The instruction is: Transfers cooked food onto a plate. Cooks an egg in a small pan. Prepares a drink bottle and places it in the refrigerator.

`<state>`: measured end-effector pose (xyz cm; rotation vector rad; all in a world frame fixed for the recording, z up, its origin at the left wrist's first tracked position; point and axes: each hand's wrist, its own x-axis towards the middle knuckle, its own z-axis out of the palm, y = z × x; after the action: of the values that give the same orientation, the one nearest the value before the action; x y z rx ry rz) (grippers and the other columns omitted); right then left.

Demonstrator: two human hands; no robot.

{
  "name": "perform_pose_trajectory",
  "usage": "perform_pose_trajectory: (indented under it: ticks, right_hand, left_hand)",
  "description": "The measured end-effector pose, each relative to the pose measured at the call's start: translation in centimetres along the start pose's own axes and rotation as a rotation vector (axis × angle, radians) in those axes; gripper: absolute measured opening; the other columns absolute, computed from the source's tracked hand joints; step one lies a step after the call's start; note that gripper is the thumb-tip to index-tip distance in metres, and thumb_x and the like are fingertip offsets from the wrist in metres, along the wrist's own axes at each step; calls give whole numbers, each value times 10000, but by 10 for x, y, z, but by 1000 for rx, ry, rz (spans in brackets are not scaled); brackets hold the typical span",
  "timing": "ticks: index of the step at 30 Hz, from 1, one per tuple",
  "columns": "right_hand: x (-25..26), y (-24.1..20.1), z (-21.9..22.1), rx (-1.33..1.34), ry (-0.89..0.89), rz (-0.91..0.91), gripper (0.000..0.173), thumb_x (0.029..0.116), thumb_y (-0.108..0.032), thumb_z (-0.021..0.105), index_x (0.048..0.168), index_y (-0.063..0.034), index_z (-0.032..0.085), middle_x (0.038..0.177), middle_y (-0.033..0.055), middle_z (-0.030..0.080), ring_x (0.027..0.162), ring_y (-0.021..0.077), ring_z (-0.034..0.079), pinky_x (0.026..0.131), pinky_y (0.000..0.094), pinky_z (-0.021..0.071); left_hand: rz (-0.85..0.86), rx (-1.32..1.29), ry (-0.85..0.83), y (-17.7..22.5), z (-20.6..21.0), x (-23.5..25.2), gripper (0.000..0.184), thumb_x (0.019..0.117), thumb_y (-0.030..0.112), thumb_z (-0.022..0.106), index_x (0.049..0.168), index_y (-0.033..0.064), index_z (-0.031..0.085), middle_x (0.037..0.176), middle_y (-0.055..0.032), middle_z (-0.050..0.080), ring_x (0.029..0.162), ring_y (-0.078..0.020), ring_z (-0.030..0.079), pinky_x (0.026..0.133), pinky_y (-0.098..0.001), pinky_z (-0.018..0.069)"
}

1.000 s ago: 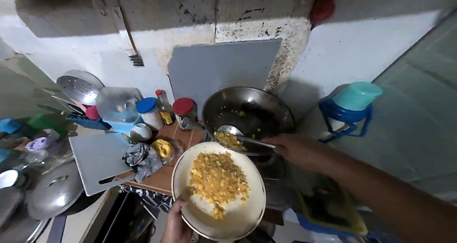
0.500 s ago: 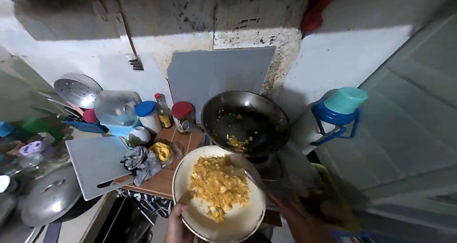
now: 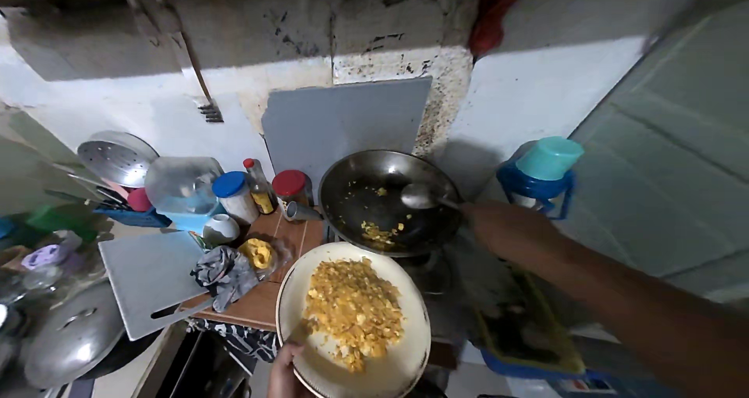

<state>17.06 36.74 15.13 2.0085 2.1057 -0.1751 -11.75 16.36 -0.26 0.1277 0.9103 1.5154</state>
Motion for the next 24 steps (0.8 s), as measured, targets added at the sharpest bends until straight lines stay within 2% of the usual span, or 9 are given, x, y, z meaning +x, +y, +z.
perform_pose_trajectory:
  ticks: [3,5,8,11,13,14,19,21,24]
  right_hand:
    - [-4,-11,1,58,-168,-143,416,1026,-94,575,1440,-133,584,1275,216,648,1152,429,635,951,602,517]
    - [-16,-13,-3,99,-256,-207,439,1065,-117,523,1503,-148,532,1349,214,626,1243,417,595,1042,581,466]
    - [-40,-5,-5,204,-240,-253,445,1078,-141,512,1523,-154,510,1360,197,621,1225,378,604,1059,544,459]
    - [-72,10,19,273,-56,-352,433,1067,-134,532,1497,-184,551,1273,198,653,1067,389,664,938,584,521]
    - [-92,14,58,322,219,-471,411,1015,-54,559,1410,-140,633,1130,219,695,906,420,707,761,615,575]
    - [-100,13,77,363,305,-481,416,1000,-23,549,1397,-115,636,1124,242,694,890,445,711,724,627,580]
    - [-125,1,168,615,360,-406,376,984,43,521,1348,65,615,1226,323,666,1067,516,682,887,644,557]
    - [-125,1,193,600,328,-424,408,963,72,516,1357,44,618,1188,314,679,1018,514,696,832,649,572]
    - [-120,4,161,516,363,-387,447,969,68,498,1393,-11,614,1208,288,685,1012,504,701,811,657,570]
  left_hand:
    - [6,-1,8,0,1,1,289,881,92,392,1103,74,576,943,-113,751,864,-219,748,744,-423,629]
    - [1,32,23,1,2,0,295,913,92,353,1127,74,554,957,-99,744,878,-204,743,755,-413,627]
    - [-3,30,21,3,3,1,311,921,84,334,1145,62,548,965,-112,745,887,-211,744,760,-415,627]
    - [-2,12,19,1,3,1,314,927,87,331,1150,61,550,968,-112,747,888,-211,746,766,-415,629]
    - [-2,1,22,1,2,1,309,931,90,333,1146,59,553,966,-116,748,886,-216,746,767,-417,629]
    - [-3,-2,22,1,2,2,309,927,91,337,1144,61,554,967,-116,749,888,-218,747,767,-419,629]
    - [7,-12,-11,-1,1,3,294,903,90,368,1117,74,569,962,-109,751,893,-219,746,768,-423,627]
    - [15,10,-16,-2,0,2,289,892,87,377,1097,79,581,948,-99,757,882,-211,749,767,-415,627]
    - [7,29,6,1,2,1,285,899,79,367,1098,79,571,942,-94,753,871,-205,746,760,-411,626]
